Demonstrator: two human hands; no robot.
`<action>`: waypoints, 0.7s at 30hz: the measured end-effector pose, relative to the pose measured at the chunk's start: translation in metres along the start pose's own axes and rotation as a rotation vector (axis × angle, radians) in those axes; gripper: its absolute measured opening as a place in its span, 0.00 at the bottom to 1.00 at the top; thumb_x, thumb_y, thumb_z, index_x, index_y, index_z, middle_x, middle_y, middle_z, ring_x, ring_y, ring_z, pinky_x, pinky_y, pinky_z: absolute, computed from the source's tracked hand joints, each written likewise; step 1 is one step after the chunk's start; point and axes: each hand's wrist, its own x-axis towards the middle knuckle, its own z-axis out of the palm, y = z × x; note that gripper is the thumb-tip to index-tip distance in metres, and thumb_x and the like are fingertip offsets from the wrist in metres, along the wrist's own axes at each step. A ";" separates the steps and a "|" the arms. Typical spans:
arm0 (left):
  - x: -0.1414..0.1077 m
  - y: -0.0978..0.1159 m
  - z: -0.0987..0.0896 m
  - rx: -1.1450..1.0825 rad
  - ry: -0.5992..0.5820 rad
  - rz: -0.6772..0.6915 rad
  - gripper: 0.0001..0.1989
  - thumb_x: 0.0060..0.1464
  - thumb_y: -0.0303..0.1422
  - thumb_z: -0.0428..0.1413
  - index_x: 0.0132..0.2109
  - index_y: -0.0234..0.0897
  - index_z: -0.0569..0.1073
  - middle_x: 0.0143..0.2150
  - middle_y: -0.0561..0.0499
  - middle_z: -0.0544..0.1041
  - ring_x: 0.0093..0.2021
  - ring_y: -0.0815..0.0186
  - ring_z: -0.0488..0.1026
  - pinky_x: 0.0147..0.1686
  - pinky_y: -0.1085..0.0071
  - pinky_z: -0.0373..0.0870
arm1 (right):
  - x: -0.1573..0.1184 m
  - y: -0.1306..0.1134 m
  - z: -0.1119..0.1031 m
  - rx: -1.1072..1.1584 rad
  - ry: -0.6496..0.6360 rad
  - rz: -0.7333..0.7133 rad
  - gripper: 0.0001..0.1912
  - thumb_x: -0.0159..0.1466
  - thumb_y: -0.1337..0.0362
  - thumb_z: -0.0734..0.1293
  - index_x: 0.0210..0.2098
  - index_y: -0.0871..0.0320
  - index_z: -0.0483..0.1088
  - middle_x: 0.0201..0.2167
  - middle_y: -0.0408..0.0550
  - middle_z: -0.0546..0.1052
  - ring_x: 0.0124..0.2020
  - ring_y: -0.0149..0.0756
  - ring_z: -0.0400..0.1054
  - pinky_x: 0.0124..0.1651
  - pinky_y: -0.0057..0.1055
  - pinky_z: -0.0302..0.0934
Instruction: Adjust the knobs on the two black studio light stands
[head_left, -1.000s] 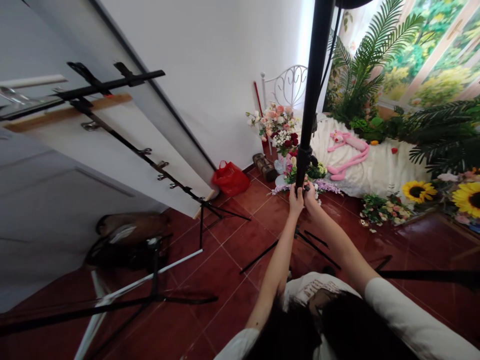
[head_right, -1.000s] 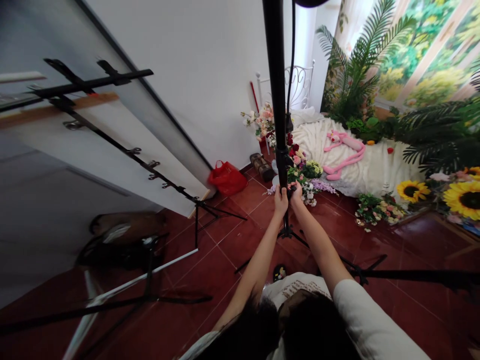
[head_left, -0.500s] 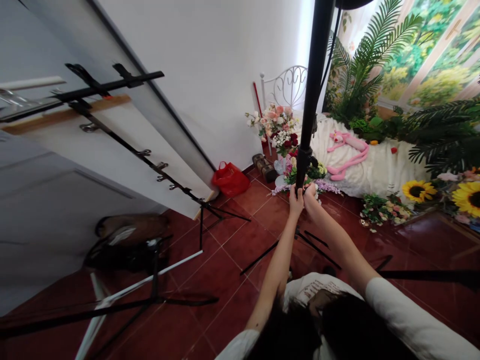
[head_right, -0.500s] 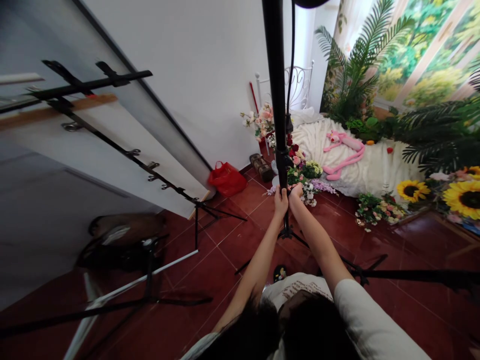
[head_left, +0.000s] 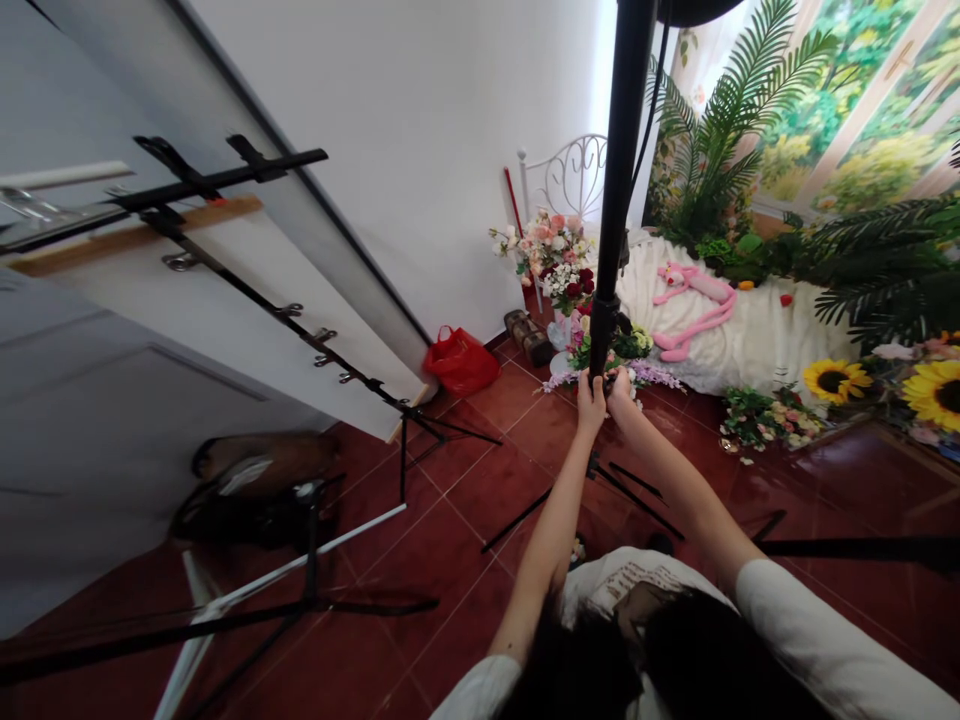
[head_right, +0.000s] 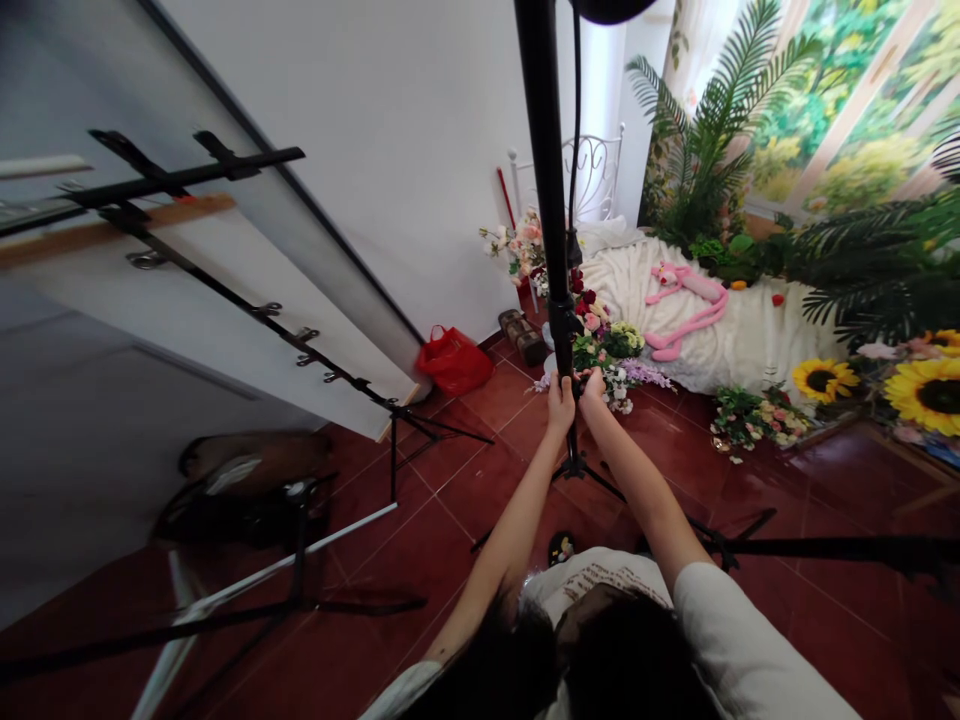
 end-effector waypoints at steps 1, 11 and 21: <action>0.000 0.000 -0.001 -0.001 -0.005 -0.003 0.30 0.58 0.59 0.43 0.47 0.38 0.69 0.43 0.42 0.76 0.44 0.61 0.74 0.48 0.63 0.70 | -0.003 0.001 -0.002 0.044 0.018 0.026 0.19 0.64 0.50 0.59 0.22 0.54 0.65 0.13 0.41 0.66 0.18 0.35 0.64 0.26 0.31 0.65; -0.010 -0.004 0.001 0.072 0.057 0.004 0.28 0.61 0.55 0.42 0.50 0.37 0.70 0.50 0.40 0.75 0.53 0.60 0.72 0.57 0.62 0.66 | -0.058 0.038 -0.100 0.454 -0.013 0.356 0.12 0.64 0.57 0.61 0.31 0.54 0.73 0.30 0.48 0.81 0.28 0.35 0.74 0.36 0.30 0.70; -0.094 -0.084 -0.003 0.375 0.160 -0.219 0.25 0.62 0.39 0.48 0.61 0.28 0.62 0.59 0.28 0.67 0.63 0.53 0.66 0.64 0.54 0.58 | -0.153 0.106 -0.238 0.690 0.413 0.549 0.11 0.63 0.66 0.60 0.30 0.51 0.73 0.28 0.45 0.81 0.25 0.29 0.75 0.32 0.26 0.71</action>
